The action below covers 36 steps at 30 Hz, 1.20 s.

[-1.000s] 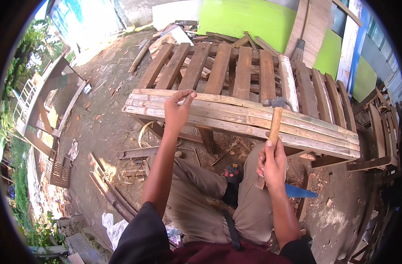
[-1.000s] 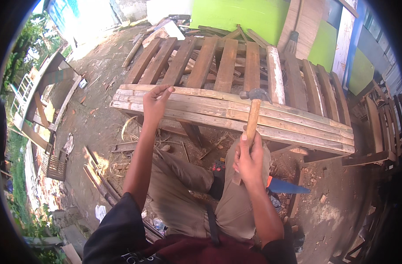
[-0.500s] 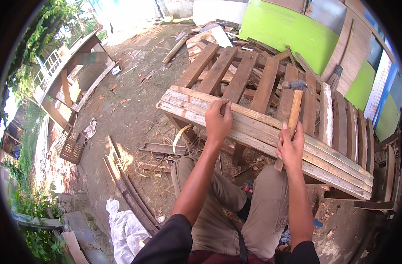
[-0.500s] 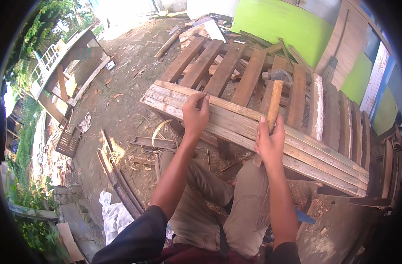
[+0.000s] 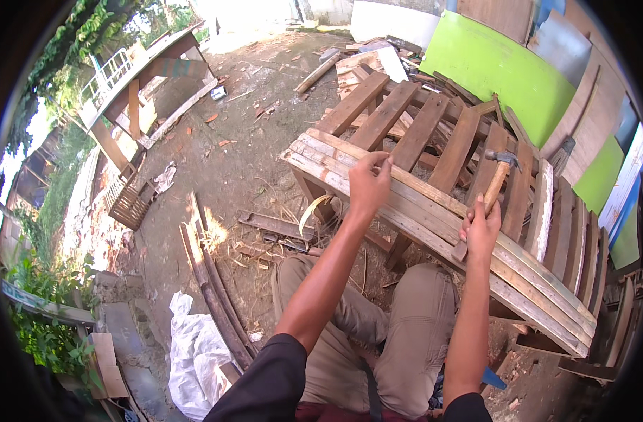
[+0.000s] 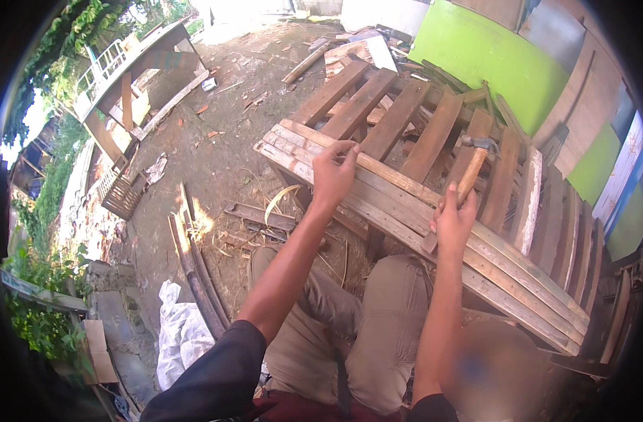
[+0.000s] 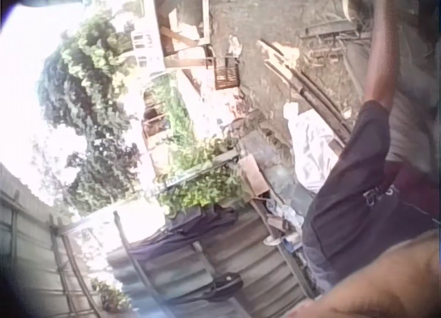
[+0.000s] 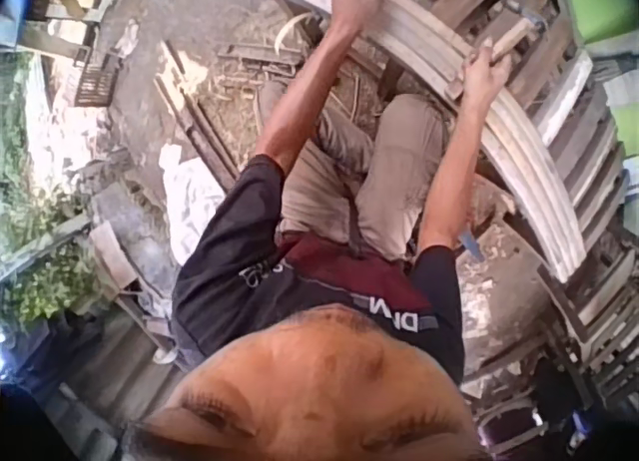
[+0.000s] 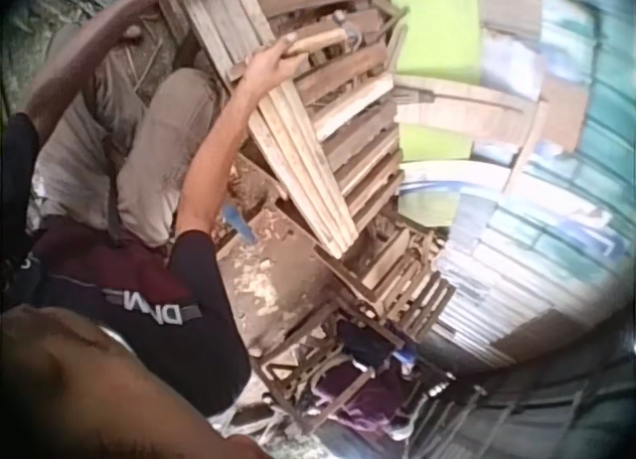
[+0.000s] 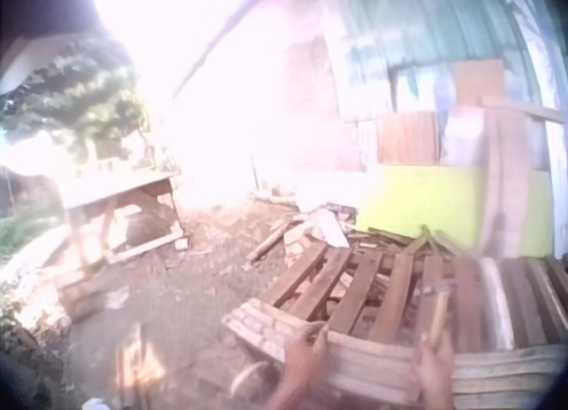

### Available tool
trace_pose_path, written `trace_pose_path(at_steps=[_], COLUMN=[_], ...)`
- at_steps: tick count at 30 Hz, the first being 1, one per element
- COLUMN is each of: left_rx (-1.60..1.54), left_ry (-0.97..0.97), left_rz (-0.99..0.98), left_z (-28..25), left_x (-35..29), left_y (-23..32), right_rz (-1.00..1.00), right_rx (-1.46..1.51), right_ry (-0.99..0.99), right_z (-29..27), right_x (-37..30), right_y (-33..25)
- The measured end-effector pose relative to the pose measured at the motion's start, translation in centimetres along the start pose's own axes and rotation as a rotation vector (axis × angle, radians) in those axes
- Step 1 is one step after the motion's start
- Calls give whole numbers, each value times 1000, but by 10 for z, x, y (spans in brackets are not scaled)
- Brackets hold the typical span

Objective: The person sits on the ground and repeatedly hammers nails into a wooden pallet. They pick up nails from a plastic bag, place them on the pallet, and strike them with a hammer. The person continues this process across multiple nails.

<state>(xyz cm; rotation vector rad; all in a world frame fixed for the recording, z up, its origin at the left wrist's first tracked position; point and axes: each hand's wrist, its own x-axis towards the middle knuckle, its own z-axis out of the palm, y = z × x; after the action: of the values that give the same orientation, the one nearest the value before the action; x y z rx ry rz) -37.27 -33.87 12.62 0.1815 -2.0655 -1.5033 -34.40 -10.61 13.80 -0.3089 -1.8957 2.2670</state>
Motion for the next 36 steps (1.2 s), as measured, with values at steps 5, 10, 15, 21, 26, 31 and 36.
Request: trace_pose_path(at_steps=[5,10,15,21,26,31,36], left_rx=[207,300,305,-49,-12,122,168], left_ry=[118,56,-41,-273,-292,-409,-364], left_rz=[-54,-56,21,105,44,-8,40], left_z=[-56,-54,-48,31,50,55,57], left_x=[61,63,56,-18,-34,-37,-37], left_y=[-31,-42,-30,31,27,33,33], right_rz=[20,36,15,17,-72,-193,-82], right_rx=[5,-16,8,199,152,-14,64], right_ry=[-59,-60,-87,-45,17,115,149], right_z=[4,4,5,-10,-38,-97,-113], right_x=[-3,-6,1,-3,-48,-50,-38], right_y=[-3,-6,-1,-1,-15,-22,-21])
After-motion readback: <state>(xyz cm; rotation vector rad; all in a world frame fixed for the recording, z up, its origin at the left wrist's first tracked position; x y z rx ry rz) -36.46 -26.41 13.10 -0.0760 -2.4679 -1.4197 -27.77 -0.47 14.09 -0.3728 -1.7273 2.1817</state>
